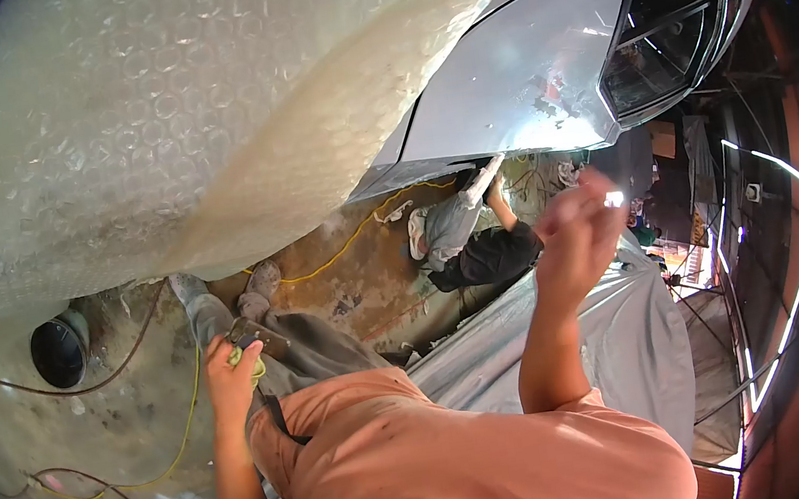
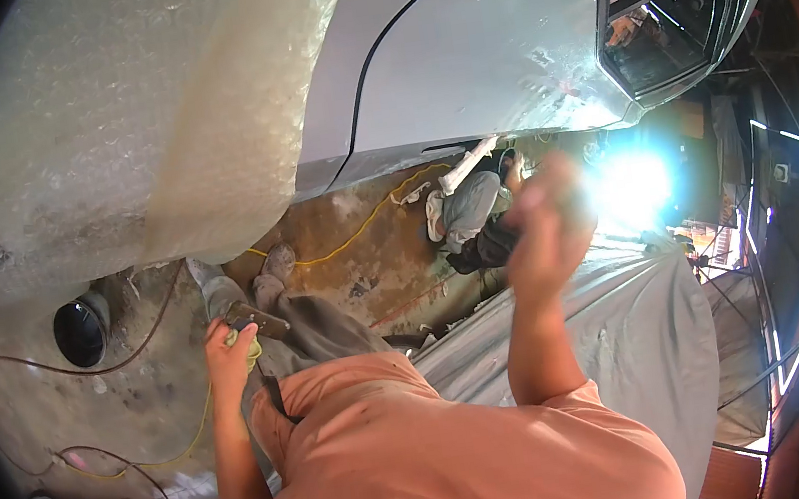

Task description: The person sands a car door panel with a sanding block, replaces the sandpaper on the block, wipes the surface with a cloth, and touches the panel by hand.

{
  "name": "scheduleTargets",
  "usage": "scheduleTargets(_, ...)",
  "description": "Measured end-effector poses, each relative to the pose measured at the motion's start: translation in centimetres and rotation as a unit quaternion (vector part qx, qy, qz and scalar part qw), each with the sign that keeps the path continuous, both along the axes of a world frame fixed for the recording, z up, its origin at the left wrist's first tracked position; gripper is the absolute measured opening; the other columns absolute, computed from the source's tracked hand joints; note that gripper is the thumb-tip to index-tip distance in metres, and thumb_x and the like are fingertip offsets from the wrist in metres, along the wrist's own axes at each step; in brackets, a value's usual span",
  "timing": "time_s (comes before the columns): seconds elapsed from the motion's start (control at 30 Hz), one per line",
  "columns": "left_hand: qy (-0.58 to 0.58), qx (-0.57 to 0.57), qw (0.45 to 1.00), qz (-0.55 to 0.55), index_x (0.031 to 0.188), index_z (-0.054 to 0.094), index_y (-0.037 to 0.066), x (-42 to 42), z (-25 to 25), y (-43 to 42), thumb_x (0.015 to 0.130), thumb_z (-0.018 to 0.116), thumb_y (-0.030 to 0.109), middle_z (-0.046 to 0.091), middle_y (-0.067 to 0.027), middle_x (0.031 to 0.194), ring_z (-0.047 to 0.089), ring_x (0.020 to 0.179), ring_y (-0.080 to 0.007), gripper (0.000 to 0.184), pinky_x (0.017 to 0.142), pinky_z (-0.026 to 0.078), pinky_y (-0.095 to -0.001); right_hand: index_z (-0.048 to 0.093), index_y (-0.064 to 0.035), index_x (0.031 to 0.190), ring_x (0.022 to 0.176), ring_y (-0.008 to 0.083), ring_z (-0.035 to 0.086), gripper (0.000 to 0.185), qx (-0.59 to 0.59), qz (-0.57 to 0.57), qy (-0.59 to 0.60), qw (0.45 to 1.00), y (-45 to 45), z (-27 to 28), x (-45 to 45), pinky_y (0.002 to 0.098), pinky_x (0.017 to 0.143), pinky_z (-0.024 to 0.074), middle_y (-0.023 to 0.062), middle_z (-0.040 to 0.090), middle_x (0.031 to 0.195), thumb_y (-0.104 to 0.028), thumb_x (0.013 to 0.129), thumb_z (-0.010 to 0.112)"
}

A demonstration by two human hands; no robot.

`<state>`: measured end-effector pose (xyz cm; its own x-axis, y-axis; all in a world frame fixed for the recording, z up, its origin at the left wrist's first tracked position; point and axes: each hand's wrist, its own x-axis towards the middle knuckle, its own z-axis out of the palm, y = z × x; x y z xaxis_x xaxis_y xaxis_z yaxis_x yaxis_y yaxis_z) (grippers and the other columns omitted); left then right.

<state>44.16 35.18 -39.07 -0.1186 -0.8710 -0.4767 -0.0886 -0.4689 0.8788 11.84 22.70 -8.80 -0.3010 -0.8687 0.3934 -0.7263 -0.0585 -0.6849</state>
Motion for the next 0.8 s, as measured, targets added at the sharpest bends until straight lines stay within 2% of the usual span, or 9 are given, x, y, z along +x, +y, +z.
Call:
scheduleTargets(0.03, 0.016, 0.006, 1.000, -0.010, 0.095, 0.073, -0.003, -0.6, 0.2, -0.1, 0.089, 0.084, 0.012, 0.068, -0.0139, 0.098, 0.064, 0.091, -0.0315, 0.019, 0.083, 0.050, -0.0386, 0.061, 0.0015, 0.132, 0.071, 0.0122, 0.056, 0.033, 0.047, 0.067, 0.026, 0.996, 2.4, -1.5, 0.7, 0.0275, 0.073, 0.0491, 0.0061, 0.061, 0.083, 0.001, 0.099, 0.057)
scheduleTargets(0.1, 0.066, 0.013, 0.998, -0.015, 0.098, 0.075, -0.003, -2.2, 1.5, -0.4, 0.088, 0.084, 0.010, 0.070, -0.0141, 0.103, 0.066, 0.094, -0.0314, 0.019, 0.085, 0.050, -0.0379, 0.063, 0.0003, 0.134, 0.095, 0.0191, 0.063, 0.036, 0.281, 0.143, -0.005, 0.949, 4.8, -3.8, 4.3, 0.0332, 0.087, 0.0544, 0.0109, 0.067, 0.112, -0.007, 0.099, 0.069)
scheduleTargets(0.17, 0.134, 0.016, 0.991, -0.001, 0.101, 0.076, -0.003, -4.0, 4.4, -1.6, 0.088, 0.084, 0.009, 0.072, -0.0144, 0.107, 0.067, 0.098, -0.0315, 0.020, 0.088, 0.051, -0.0373, 0.061, -0.0027, 0.142, 0.107, 0.0326, 0.071, 0.050, 0.339, 0.189, 0.021, 0.921, 5.5, -7.5, 6.8, 0.0425, 0.095, 0.0573, 0.0159, 0.070, 0.118, -0.021, 0.099, 0.078)
scheduleTargets(0.2, 0.158, 0.044, 0.986, -0.027, 0.104, 0.077, -0.002, -4.4, 5.8, -2.4, 0.088, 0.084, 0.010, 0.074, -0.0141, 0.113, 0.067, 0.104, -0.0305, 0.021, 0.091, 0.052, -0.0375, 0.061, -0.0025, 0.143, 0.111, 0.0339, 0.070, 0.052, 0.334, 0.190, 0.029, 0.923, 6.2, -9.2, 7.3, 0.0439, 0.097, 0.0565, 0.0163, 0.069, 0.119, -0.023, 0.098, 0.079)
scheduleTargets(0.27, 0.139, -0.036, 0.987, -0.067, 0.107, 0.078, -0.002, -5.3, 6.7, -3.2, 0.089, 0.083, 0.010, 0.074, -0.0139, 0.115, 0.068, 0.106, -0.0304, 0.022, 0.093, 0.052, -0.0386, 0.061, -0.0019, 0.144, 0.118, 0.0365, 0.067, 0.056, 0.321, 0.197, 0.044, 0.925, 7.4, -11.9, 7.7, 0.0467, 0.102, 0.0548, 0.0171, 0.068, 0.123, -0.027, 0.098, 0.081)
scheduleTargets(0.37, 0.151, -0.048, 0.985, -0.072, 0.114, 0.077, -0.001, -6.4, 7.7, -3.7, 0.089, 0.080, 0.009, 0.074, -0.0145, 0.119, 0.069, 0.110, -0.0319, 0.027, 0.096, 0.053, -0.0406, 0.060, -0.0015, 0.145, 0.120, 0.0373, 0.066, 0.058, 0.442, 0.180, -0.121, 0.870, 7.5, -13.2, 7.4, 0.0465, 0.102, 0.0539, 0.0185, 0.068, 0.123, -0.029, 0.098, 0.081)
scheduleTargets(0.63, 0.153, -0.060, 0.980, -0.115, 0.114, 0.076, -0.003, -8.4, 9.3, -4.0, 0.086, 0.082, 0.008, 0.073, -0.0151, 0.117, 0.069, 0.111, -0.0295, 0.031, 0.098, 0.053, -0.0390, 0.067, 0.0010, 0.126, 0.113, 0.0363, 0.065, 0.041, 0.349, 0.235, -0.108, 0.901, 9.0, -13.0, 4.8, 0.0431, 0.097, 0.0528, 0.0186, 0.066, 0.120, -0.025, 0.098, 0.080)
scheduleTargets(0.67, 0.131, -0.100, 0.976, -0.140, 0.128, 0.072, -0.001, -8.6, 9.0, -3.6, 0.088, 0.083, 0.009, 0.072, -0.0137, 0.124, 0.068, 0.113, -0.0279, 0.043, 0.099, 0.054, -0.0383, 0.067, 0.0014, 0.125, 0.113, 0.0350, 0.065, 0.041, 0.329, 0.239, -0.108, 0.907, 9.5, -12.4, 4.1, 0.0421, 0.098, 0.0526, 0.0182, 0.066, 0.121, -0.025, 0.097, 0.081)
scheduleTargets(0.8, 0.355, 0.065, 0.932, -0.038, 0.152, 0.054, 0.005, -10.0, 12.7, -3.7, 0.095, 0.082, 0.019, 0.064, -0.0152, 0.143, 0.064, 0.128, -0.0285, 0.065, 0.109, 0.052, -0.0392, 0.066, 0.0018, 0.126, 0.109, 0.0286, 0.066, 0.040, 0.282, 0.198, -0.131, 0.930, 10.8, -8.4, 1.3, 0.0386, 0.095, 0.0519, 0.0146, 0.066, 0.120, -0.023, 0.098, 0.080)
